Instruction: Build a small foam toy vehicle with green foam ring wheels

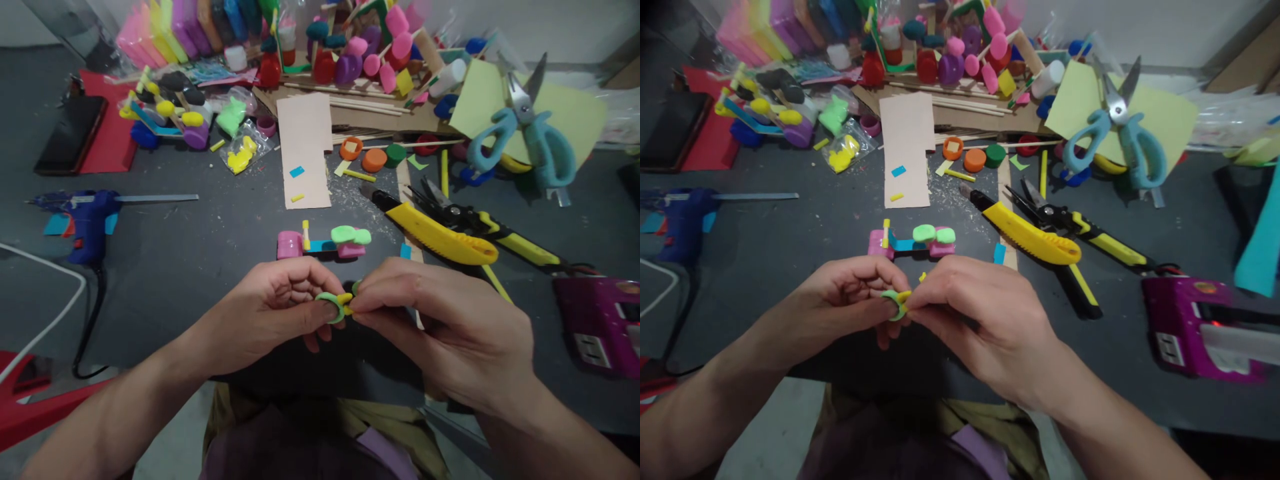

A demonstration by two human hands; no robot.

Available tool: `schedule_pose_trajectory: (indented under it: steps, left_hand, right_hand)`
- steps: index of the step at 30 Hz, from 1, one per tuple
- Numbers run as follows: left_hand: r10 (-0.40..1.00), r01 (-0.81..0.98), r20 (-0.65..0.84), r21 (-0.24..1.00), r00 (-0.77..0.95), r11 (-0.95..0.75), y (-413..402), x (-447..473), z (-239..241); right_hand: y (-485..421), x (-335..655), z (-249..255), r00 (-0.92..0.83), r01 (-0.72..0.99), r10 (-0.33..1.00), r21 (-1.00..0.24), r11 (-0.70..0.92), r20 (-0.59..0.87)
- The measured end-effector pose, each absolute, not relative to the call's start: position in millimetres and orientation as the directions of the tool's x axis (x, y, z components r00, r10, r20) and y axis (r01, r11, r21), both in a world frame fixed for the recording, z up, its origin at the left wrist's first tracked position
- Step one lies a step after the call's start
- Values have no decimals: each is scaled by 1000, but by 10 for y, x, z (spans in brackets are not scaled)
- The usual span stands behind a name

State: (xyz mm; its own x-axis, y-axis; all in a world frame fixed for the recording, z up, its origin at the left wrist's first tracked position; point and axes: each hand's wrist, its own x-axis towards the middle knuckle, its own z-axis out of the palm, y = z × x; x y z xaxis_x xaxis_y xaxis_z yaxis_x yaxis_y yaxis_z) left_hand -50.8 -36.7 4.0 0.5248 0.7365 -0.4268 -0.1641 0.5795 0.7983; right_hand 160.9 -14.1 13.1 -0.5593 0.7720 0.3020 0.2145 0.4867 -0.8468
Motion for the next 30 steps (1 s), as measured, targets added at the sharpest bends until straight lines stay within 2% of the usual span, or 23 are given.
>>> schedule_pose_trajectory:
  steps: [8, 14, 30]
  left_hand:
    - [738, -156, -416, 808, 531, 568, -357, -504, 50]
    - [736, -140, -417, 815, 533, 563, -354, -506, 41]
    - [731, -209, -400, 783, 552, 586, -350, -495, 65]
  right_hand:
    - [-138, 1608, 95, -586, 207, 726, -800, 563, 359]
    - [-169, 1610, 66, -518, 223, 775, -819, 529, 360]
    - [-178, 1602, 60, -553, 221, 726, -768, 601, 409]
